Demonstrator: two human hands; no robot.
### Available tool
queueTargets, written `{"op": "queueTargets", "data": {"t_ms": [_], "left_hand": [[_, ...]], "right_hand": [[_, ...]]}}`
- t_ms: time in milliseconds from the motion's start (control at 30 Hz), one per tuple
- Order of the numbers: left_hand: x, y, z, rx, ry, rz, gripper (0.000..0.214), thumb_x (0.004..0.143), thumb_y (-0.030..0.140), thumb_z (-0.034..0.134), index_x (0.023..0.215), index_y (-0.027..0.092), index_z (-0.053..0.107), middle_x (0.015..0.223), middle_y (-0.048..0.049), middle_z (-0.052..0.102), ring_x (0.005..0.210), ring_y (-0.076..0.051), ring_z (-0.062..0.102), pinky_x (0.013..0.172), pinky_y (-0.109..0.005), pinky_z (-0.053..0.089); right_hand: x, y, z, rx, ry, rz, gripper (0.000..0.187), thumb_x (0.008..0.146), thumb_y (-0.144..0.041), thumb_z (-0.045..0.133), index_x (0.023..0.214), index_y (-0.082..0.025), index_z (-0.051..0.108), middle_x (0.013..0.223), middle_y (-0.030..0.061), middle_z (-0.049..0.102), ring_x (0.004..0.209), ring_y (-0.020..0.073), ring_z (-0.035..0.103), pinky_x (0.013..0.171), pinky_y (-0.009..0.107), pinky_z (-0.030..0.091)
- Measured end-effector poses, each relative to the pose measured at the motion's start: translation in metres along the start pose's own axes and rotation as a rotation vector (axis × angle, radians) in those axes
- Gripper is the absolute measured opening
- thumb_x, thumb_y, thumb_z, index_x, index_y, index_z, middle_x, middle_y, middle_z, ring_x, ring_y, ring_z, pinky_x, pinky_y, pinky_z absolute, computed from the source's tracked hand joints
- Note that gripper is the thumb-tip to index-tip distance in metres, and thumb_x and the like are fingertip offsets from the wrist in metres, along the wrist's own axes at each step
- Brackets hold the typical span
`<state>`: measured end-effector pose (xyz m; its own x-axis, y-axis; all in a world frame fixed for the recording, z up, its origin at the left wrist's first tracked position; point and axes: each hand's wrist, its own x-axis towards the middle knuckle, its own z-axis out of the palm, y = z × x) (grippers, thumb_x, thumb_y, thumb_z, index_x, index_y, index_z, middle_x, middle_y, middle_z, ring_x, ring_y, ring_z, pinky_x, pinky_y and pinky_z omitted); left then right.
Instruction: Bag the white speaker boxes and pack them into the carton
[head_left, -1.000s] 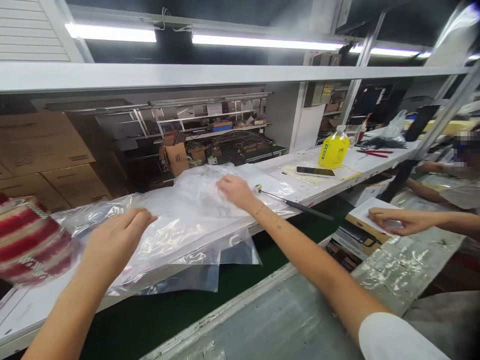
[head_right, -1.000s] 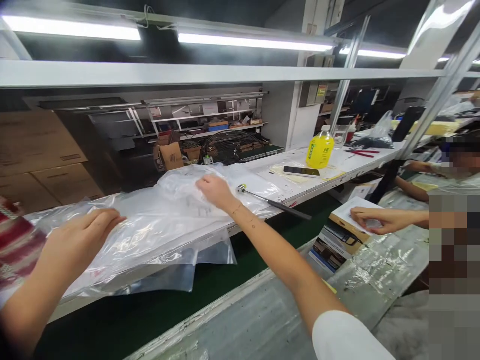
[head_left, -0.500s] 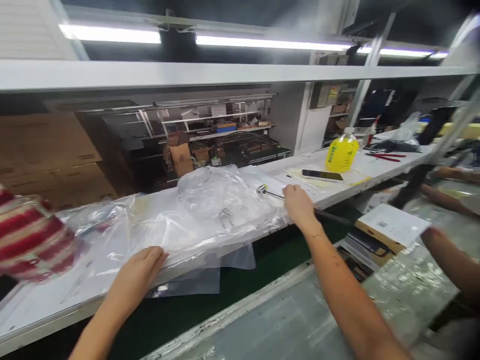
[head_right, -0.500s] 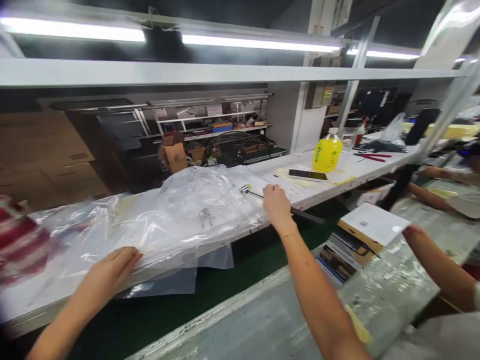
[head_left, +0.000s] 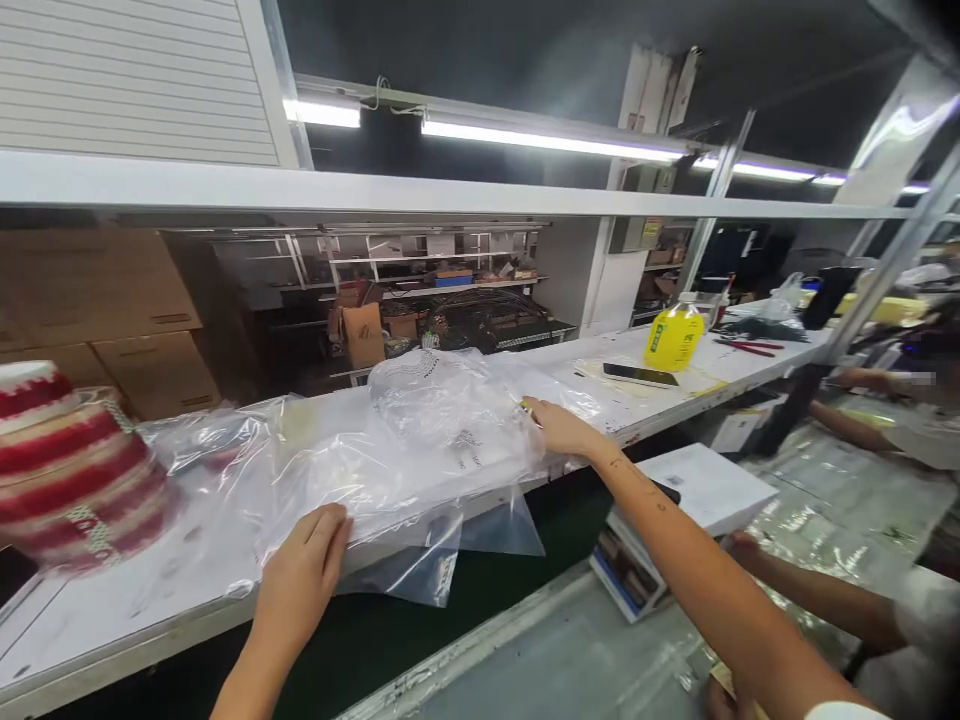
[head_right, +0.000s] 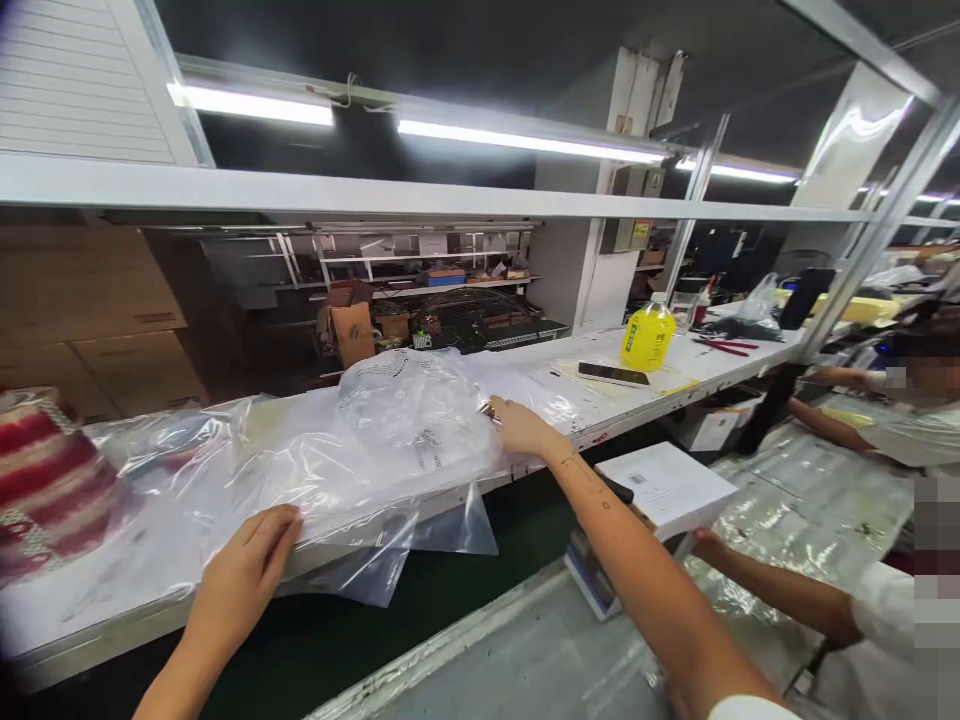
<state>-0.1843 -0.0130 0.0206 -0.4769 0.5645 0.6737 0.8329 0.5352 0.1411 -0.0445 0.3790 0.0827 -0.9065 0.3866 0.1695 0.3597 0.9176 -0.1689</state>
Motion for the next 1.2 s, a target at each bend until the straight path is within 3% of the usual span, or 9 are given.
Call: {"op": "queueTargets", "data": {"t_ms": [167,400,533,667,833,933,1033,1100,1200], "left_hand": [[-0.004,-0.007,0.005,0.098,0.038,0.044,0.031,0.102,0.042,0.040,0.105,0.024,0.065,0.108,-0.0014,0.074,0.095,-0.018,0.073,0.065,-0.022,0.055],[-0.009,-0.016,0.010,0.131,0.038,0.056,0.027,0.101,0.042,0.046,0.109,0.025,0.065,0.112,-0.0005,0.074,0.097,-0.018,0.073,0.064,-0.021,0.057],[-0.009,-0.016,0.007,0.104,0.034,0.072,0.031,0.101,0.046,0.043,0.111,0.027,0.064,0.113,0.0005,0.074,0.097,-0.017,0.074,0.072,-0.022,0.059],[-0.005,-0.014,0.001,0.086,0.024,0.101,0.033,0.102,0.046,0.039,0.111,0.026,0.064,0.111,0.0000,0.075,0.096,-0.019,0.074,0.079,-0.027,0.060],[0.002,-0.010,-0.016,0.270,-0.008,0.325,0.030,0.101,0.026,0.035,0.108,0.019,0.063,0.111,-0.0081,0.075,0.096,-0.024,0.073,0.078,-0.033,0.058],[0.012,0.002,-0.030,0.391,0.034,0.442,0.033,0.093,0.010,0.033,0.106,0.014,0.063,0.111,-0.0143,0.073,0.098,-0.029,0.070,0.077,-0.037,0.055],[0.028,0.019,-0.047,0.441,0.108,0.434,0.034,0.089,0.001,0.034,0.103,0.010,0.063,0.101,-0.0146,0.073,0.085,-0.026,0.070,0.071,-0.034,0.051],[0.038,0.026,-0.060,0.455,0.192,0.454,0.032,0.089,-0.001,0.035,0.101,0.009,0.063,0.095,-0.0131,0.073,0.080,-0.023,0.070,0.067,-0.031,0.049],[0.042,0.013,-0.082,0.449,0.277,0.508,0.030,0.090,-0.002,0.038,0.101,0.009,0.065,0.098,-0.0132,0.074,0.084,-0.023,0.070,0.071,-0.030,0.048]], "right_hand": [[0.021,0.010,-0.017,-0.058,-0.015,0.025,0.024,0.095,-0.015,0.046,0.116,-0.009,0.057,0.112,0.0185,0.066,0.099,0.0254,0.064,0.079,0.028,0.045],[0.121,0.054,-0.063,-0.181,0.008,0.156,0.030,0.099,-0.030,0.058,0.122,-0.011,0.059,0.121,0.0121,0.062,0.110,0.0224,0.061,0.097,0.042,0.051],[0.166,0.059,-0.042,-0.184,-0.019,0.201,0.032,0.098,-0.037,0.062,0.118,-0.013,0.063,0.120,0.0106,0.063,0.108,0.0221,0.063,0.096,0.043,0.053],[0.181,0.047,-0.010,-0.144,0.000,0.203,0.032,0.098,-0.038,0.061,0.119,-0.014,0.064,0.121,0.0103,0.064,0.111,0.0224,0.062,0.099,0.044,0.052],[0.151,-0.002,-0.030,-0.076,0.205,0.172,0.043,0.106,-0.027,0.034,0.142,-0.013,0.053,0.147,0.0187,0.048,0.136,0.0270,0.046,0.111,0.039,0.041],[0.097,-0.059,-0.047,0.071,0.341,-0.181,0.053,0.108,-0.044,0.021,0.158,-0.026,0.031,0.162,0.0062,0.028,0.149,0.0231,0.026,0.122,0.040,0.028],[0.041,-0.114,-0.039,0.166,0.060,-0.565,0.086,0.086,-0.080,0.050,0.158,-0.042,0.023,0.168,0.0003,0.007,0.152,0.0422,0.009,0.120,0.062,0.019],[0.022,-0.137,-0.024,0.134,-0.148,-0.517,0.093,0.078,-0.087,0.052,0.156,-0.044,0.028,0.169,0.0043,0.005,0.149,0.0531,0.006,0.114,0.074,0.013],[0.023,-0.144,-0.007,0.110,-0.257,-0.439,0.072,0.095,-0.077,0.031,0.152,-0.036,0.042,0.166,0.0098,0.019,0.150,0.0475,0.015,0.116,0.071,0.012]]}}
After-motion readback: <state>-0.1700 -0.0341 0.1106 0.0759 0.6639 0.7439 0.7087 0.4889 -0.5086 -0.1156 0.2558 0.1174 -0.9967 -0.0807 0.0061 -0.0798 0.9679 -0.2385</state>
